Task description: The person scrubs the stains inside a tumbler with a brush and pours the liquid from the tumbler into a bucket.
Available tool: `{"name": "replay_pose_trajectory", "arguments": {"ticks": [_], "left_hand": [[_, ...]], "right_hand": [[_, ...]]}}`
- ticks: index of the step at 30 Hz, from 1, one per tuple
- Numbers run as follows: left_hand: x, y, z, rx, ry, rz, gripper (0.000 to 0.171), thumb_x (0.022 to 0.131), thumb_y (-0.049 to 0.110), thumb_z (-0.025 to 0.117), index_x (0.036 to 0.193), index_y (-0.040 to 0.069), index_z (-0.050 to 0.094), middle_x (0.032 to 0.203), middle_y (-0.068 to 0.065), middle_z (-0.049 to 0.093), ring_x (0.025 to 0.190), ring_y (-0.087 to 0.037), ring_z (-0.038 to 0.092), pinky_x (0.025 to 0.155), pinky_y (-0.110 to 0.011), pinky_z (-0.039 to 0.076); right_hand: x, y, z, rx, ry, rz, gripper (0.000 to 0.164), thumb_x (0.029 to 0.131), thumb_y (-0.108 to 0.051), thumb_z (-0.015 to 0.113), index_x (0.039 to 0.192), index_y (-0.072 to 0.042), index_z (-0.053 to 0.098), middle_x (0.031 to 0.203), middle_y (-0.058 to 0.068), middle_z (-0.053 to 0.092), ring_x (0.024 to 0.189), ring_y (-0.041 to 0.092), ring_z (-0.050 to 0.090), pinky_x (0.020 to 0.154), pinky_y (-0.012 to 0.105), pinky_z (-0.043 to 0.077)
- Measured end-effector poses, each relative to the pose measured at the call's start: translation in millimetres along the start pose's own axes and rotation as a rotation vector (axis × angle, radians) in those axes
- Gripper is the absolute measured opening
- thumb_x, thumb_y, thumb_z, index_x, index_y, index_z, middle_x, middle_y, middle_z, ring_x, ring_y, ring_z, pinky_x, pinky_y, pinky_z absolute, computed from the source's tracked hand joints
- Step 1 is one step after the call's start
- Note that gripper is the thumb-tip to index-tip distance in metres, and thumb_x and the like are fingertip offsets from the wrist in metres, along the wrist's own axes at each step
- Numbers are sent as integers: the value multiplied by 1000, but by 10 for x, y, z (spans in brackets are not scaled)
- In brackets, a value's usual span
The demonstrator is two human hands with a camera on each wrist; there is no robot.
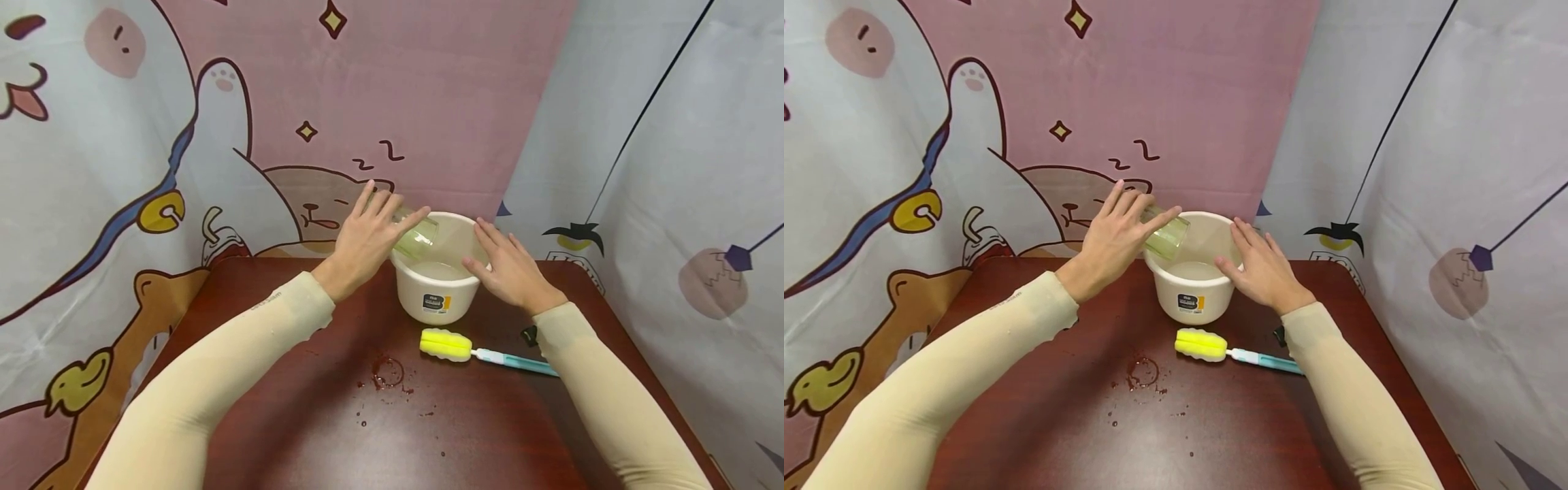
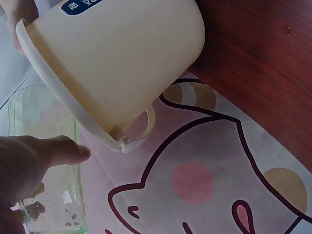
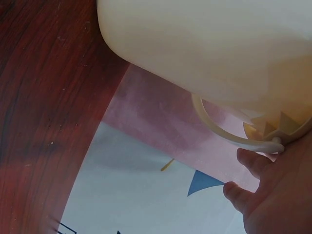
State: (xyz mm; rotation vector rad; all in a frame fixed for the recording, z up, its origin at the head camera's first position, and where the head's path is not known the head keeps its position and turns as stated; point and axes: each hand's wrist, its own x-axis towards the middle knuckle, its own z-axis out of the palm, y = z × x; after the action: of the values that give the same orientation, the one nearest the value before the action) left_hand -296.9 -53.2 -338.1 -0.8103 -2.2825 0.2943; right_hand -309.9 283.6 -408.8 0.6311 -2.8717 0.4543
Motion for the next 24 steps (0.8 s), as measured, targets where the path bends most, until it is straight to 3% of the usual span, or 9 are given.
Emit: {"name": "replay_pose_trajectory", "arguments": {"ticks": [16, 24], "left_hand": [[6, -13, 5, 9, 11, 4, 90, 101, 2, 85, 175, 43, 52, 160, -11, 62, 154, -35, 57, 146, -61, 29], [-28, -17, -21, -25, -10, -48, 94, 97, 13, 94, 175, 42, 51, 159, -14, 62, 152, -38, 61, 144, -62, 33]], "right_hand": [[-9, -15, -17, -11, 15, -4, 92, 120, -68, 39, 185, -5, 23, 197, 14, 18, 182, 41, 25, 145, 74, 16], [-5, -19, -7, -6, 10, -1, 91, 120, -67, 39, 185, -6, 22, 197, 13, 17, 182, 41, 24, 145, 75, 16]]}}
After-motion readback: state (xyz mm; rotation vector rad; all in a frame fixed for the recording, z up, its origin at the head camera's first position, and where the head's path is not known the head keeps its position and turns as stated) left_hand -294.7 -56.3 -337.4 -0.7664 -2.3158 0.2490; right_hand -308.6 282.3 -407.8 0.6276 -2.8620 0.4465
